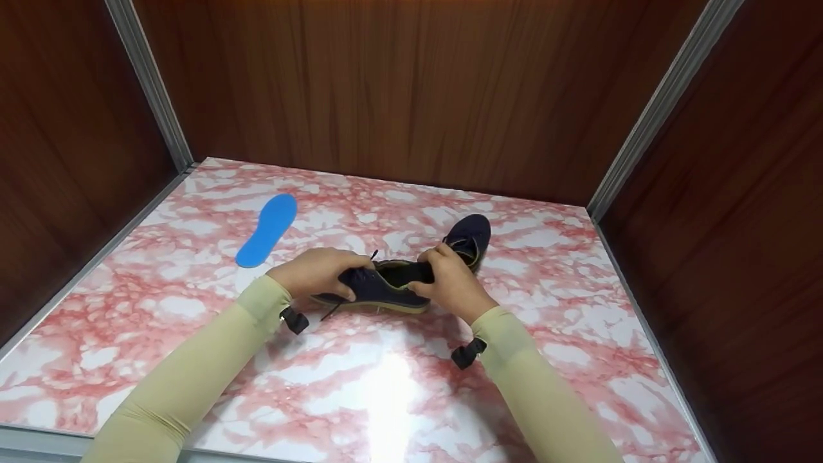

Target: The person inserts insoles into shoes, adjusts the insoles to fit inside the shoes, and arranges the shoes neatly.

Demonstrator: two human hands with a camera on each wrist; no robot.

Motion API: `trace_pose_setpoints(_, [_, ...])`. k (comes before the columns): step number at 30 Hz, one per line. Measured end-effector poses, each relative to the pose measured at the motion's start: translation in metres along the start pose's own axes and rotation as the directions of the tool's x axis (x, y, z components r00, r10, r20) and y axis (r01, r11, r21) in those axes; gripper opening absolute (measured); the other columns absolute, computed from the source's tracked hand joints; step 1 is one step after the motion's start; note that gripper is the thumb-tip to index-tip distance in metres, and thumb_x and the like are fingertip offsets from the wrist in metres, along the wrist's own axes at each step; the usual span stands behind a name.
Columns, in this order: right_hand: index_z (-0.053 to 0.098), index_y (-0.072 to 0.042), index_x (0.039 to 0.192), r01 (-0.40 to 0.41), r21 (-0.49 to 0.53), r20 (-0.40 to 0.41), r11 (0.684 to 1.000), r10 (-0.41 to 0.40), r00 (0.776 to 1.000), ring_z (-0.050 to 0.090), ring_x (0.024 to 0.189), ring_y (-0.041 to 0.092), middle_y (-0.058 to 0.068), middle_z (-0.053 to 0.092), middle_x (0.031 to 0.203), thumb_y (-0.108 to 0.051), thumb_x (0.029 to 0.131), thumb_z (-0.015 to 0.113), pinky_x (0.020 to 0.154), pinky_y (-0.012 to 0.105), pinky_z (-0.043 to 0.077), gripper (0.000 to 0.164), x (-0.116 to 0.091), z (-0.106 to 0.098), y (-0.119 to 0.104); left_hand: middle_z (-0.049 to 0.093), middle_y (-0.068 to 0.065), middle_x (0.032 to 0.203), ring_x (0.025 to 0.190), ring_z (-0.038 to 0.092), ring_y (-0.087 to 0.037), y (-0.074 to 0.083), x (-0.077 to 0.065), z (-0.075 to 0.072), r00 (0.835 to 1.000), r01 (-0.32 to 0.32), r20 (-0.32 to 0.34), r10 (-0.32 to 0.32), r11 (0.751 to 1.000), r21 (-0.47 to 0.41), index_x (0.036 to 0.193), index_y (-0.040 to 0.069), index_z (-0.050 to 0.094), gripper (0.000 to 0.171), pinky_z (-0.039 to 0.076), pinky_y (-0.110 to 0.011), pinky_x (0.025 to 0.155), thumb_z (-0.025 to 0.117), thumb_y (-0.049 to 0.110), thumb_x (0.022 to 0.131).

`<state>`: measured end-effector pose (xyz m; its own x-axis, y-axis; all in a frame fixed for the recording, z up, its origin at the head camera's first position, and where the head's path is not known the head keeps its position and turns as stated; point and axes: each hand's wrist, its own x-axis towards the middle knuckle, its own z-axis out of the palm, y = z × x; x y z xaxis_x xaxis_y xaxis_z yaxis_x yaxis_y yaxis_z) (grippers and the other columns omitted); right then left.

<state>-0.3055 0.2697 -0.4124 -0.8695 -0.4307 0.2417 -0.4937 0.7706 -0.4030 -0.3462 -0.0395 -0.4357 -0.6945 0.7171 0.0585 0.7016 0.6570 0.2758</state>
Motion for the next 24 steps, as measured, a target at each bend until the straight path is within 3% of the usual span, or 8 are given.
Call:
trace_pose_setpoints(11, [0.071,-0.001,0.133,-0.021,-0.007,0.007,1.000,0.021,1.000,0.064,0.114,0.032,0.016,0.067,0.127,-0.028,0.092,0.090,0.102,0.052,0.056,0.053,0.001,0.004,0.000,0.074,-0.001,0.142,0.127,0.072,-0.027,0.000,0.000,0.000,1.000,0.000,0.005,0.000,1.000,0.005,0.149,0.034,0.062,0.064,0.058,-0.052,0.108,0.090,0.037,0.092])
trace_pose_setpoints(24, [0.066,0.004,0.143,-0.142,-0.034,0.087,0.989,0.144,0.986,0.067,0.127,0.040,0.025,0.069,0.140,-0.031,0.090,0.090,0.113,0.057,0.053,0.067,0.000,-0.008,0.000,0.073,-0.003,0.145,0.130,0.071,-0.028,0.000,-0.001,0.001,1.000,-0.003,-0.006,0.003,1.000,0.014,0.153,0.033,0.060,0.068,0.057,-0.053,0.109,0.090,0.038,0.092])
